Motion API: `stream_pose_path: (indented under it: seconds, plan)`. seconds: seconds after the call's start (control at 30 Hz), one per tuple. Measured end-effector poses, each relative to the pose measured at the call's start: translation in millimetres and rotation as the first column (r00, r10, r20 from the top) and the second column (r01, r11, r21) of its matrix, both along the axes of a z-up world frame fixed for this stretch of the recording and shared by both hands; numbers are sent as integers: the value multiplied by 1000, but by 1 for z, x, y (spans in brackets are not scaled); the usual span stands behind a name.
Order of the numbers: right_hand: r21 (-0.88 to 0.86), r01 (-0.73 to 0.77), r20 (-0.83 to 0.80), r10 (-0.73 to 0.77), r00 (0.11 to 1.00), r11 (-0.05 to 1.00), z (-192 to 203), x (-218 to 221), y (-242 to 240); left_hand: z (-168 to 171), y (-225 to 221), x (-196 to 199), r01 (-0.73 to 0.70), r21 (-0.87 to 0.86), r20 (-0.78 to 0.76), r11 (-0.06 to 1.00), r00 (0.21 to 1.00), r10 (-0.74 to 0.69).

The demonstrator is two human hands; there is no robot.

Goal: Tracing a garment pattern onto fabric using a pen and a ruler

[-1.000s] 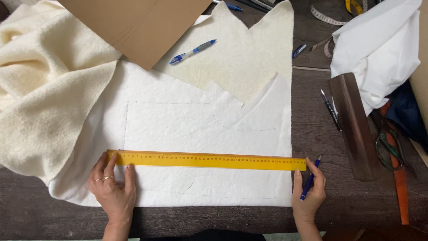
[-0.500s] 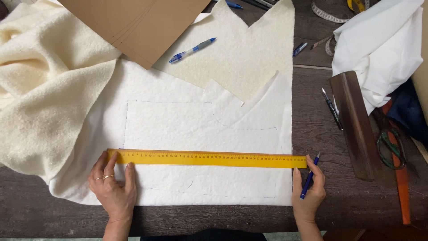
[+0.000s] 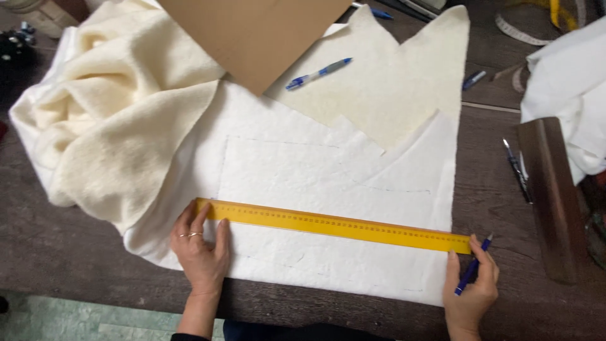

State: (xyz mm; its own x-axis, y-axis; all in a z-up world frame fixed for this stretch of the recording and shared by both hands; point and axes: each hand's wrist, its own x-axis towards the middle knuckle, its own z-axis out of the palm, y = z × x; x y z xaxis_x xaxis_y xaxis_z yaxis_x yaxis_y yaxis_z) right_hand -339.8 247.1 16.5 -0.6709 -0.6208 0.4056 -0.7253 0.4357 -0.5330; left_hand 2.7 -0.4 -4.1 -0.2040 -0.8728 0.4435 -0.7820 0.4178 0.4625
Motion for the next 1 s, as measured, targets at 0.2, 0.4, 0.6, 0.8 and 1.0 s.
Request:
stream_pose_path:
  seconds: [0.2, 0.4, 0.6, 0.8, 1.0]
  plan:
    - [49, 22, -8, -22, 1000, 999, -2, 1, 2, -8, 3, 1, -57, 52, 8, 997, 998, 57]
    - [46, 19, 1, -19, 1000, 999, 3, 4, -1, -9, 3, 1, -64, 45, 25, 997, 998, 62]
    - [50, 26, 10, -26, 1000, 998, 1, 3, 0, -7, 3, 0, -69, 63, 28, 996, 997, 67]
    - [59, 31, 8, -32, 999, 998, 0, 3, 0, -9, 3, 0, -75, 51, 41, 996, 997, 73]
    - [58, 29, 1, -29, 1000, 998, 0, 3, 1, -10, 2, 3, -52, 49, 38, 997, 998, 50]
